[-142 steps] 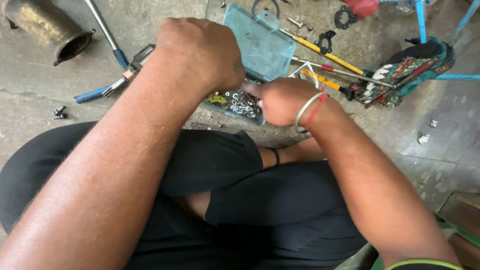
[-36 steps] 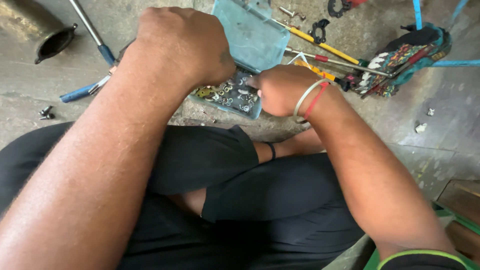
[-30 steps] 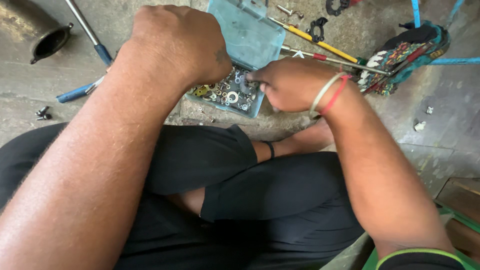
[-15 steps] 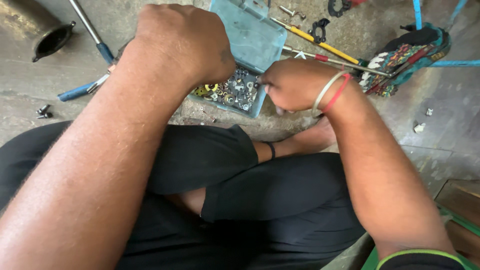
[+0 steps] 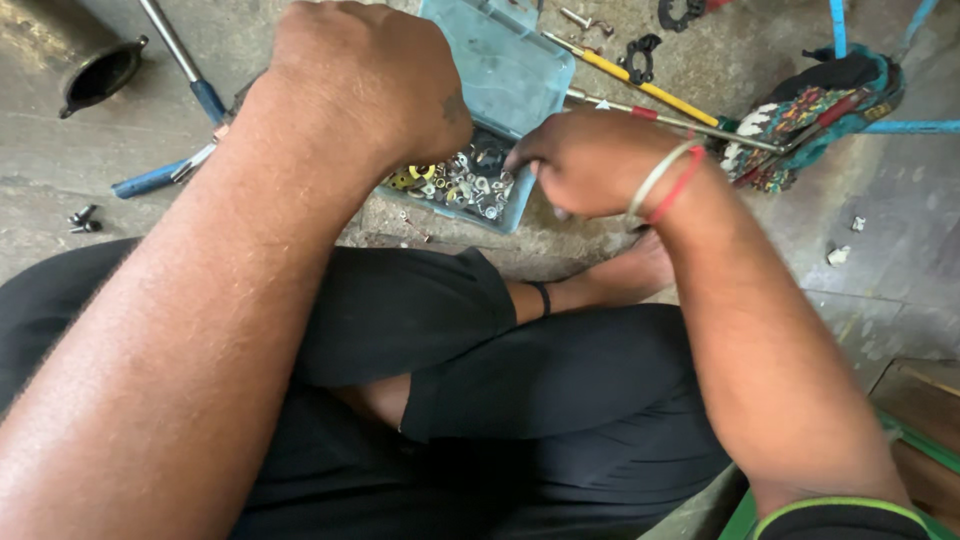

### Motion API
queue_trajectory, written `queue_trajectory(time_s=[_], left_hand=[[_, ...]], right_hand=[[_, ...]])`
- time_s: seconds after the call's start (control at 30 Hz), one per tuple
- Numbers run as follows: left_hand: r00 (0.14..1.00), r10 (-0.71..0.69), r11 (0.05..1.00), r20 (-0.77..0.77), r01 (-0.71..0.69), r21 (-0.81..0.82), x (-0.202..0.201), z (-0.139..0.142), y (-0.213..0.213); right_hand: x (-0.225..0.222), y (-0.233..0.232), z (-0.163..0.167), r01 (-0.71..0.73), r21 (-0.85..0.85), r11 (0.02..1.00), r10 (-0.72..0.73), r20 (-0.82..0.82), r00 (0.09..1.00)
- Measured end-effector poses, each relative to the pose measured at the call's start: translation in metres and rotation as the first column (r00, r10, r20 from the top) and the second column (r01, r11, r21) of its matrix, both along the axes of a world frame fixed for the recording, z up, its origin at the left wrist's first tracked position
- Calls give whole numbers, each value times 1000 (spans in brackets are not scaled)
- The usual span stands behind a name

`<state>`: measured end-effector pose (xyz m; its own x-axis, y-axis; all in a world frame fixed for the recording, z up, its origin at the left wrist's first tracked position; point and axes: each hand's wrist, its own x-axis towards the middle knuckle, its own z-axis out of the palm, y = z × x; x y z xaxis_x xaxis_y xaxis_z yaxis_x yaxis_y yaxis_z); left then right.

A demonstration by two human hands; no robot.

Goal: The person sits on the floor and assembles a mechanical component, likely a clutch or engine part, by hand. They insert small metal rings and washers into the housing, search through a plastic box for specific parts, and use a caliper to measure a component.

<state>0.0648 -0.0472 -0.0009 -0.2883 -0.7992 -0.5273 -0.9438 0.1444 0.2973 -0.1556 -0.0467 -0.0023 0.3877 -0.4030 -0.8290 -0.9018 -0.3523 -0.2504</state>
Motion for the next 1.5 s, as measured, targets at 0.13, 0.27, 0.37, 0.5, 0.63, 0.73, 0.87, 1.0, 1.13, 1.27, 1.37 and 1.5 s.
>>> queue_trajectory(time_s=[0.13,0.27,0.37,0.5,0.63,0.73,0.87,1.0,1.13,1.27,1.37,1.5], left_hand=[[1000,-8,1000,12,8,12,1,0,0],[1000,-2,999,15,1,34,0,1,-2],[1000,5,1000,4,-5,20,2,2,-1],[1000,8,1000,12,-9,30,2,3,-2],[998,-14,997,54,10,80,1,4,-3],[998,-43,999,44,42,20,2,3,-3],[999,10,999,31,-11,42,1,2,-3],[999,2,1000,40,-3,28,3,1,-3],[999,0,999,39,-1,40,4,1,-2],[998,7,997,57,-11,71,1,2,-4],[999,6,998,40,-8,60,1,3,-4],[1000,0,1000,10,0,6,1,4,0]], right_hand=[[13,18,-25,-115,10,993,115,-92,989],[16,29,-28,-55,-81,995,65,137,988],[9,21,-15,-84,-19,996,83,-67,994],[17,25,-14,-172,-2,985,172,-38,984],[22,28,-22,-95,-31,995,97,80,992],[3,12,-13,-29,-45,999,34,132,991],[-10,2,-3,-44,6,999,43,58,997],[9,18,-22,-110,35,993,108,51,993],[7,25,-38,-78,-24,997,78,19,997],[-5,19,-45,-81,34,996,75,144,987],[0,24,-48,-110,-44,993,116,165,979],[10,25,-45,-6,-91,996,17,122,992]])
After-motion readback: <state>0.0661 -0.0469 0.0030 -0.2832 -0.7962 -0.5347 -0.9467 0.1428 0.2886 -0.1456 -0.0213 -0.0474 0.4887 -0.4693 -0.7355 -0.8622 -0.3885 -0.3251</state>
